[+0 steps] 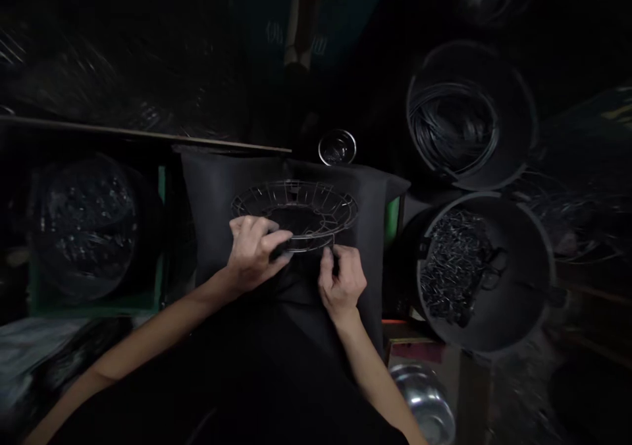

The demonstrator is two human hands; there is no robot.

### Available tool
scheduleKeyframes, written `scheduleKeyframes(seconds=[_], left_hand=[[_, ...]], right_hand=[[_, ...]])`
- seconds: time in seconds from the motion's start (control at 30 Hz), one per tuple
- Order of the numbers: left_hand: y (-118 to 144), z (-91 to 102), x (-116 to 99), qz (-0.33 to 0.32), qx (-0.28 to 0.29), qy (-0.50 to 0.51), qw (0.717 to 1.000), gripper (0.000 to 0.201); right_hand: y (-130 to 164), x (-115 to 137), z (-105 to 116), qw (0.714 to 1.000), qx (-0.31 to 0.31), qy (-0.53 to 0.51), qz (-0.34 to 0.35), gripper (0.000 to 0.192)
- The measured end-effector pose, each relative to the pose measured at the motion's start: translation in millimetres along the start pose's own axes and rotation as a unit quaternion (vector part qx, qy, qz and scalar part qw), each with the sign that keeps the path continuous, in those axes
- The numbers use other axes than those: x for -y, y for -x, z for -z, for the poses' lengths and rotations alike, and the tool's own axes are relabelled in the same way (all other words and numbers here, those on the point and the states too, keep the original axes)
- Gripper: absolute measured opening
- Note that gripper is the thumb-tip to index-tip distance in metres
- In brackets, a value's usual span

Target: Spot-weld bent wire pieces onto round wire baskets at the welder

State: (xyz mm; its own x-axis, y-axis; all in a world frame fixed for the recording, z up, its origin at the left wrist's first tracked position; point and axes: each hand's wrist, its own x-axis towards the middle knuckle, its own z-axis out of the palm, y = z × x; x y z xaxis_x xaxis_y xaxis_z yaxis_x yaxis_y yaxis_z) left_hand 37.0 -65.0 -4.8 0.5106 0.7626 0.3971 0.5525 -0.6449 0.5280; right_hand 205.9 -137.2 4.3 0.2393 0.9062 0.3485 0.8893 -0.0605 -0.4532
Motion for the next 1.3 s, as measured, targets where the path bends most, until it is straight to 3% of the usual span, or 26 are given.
scheduleKeyframes(seconds=[0.2,0.43,0.73,0.8,0.9,1.03,1.13,1.3], left_hand=[[-17,2.4,9,0.007,0.025,-0.013,1.000,0.050],[-24,-1.3,12,0.033,0.031,-0.001,0.999,0.054],[-23,-2.3,21,0.055,0.038,-0.001,0.998,0.052],[-23,-2.0,23,0.057,0.032,0.001,0.998,0.053],[-25,-0.2,21,0.048,0.008,-0.010,0.999,0.057],[-29,3.8,13,-0.012,0.010,-0.062,0.998,0.061],[-31,5.1,9,-0.014,0.054,-0.073,0.996,0.063],[-33,4.5,10,-0.009,0.059,-0.078,0.995,0.063]], right_hand=[[-24,-5,-10,0.997,-0.058,0.015,0.047,0.008],[-35,-23,-13,0.995,-0.063,0.010,0.071,0.011],[-30,14,-25,0.993,-0.058,-0.098,0.017,0.014],[-30,9,-19,0.993,-0.059,-0.102,-0.008,0.016],[-31,-6,-3,0.986,-0.058,-0.109,-0.110,0.022],[-33,-7,11,0.944,0.014,-0.227,-0.239,0.032],[-37,7,12,0.906,0.048,-0.311,-0.283,0.035],[-45,12,11,0.874,0.071,-0.357,-0.321,0.034]])
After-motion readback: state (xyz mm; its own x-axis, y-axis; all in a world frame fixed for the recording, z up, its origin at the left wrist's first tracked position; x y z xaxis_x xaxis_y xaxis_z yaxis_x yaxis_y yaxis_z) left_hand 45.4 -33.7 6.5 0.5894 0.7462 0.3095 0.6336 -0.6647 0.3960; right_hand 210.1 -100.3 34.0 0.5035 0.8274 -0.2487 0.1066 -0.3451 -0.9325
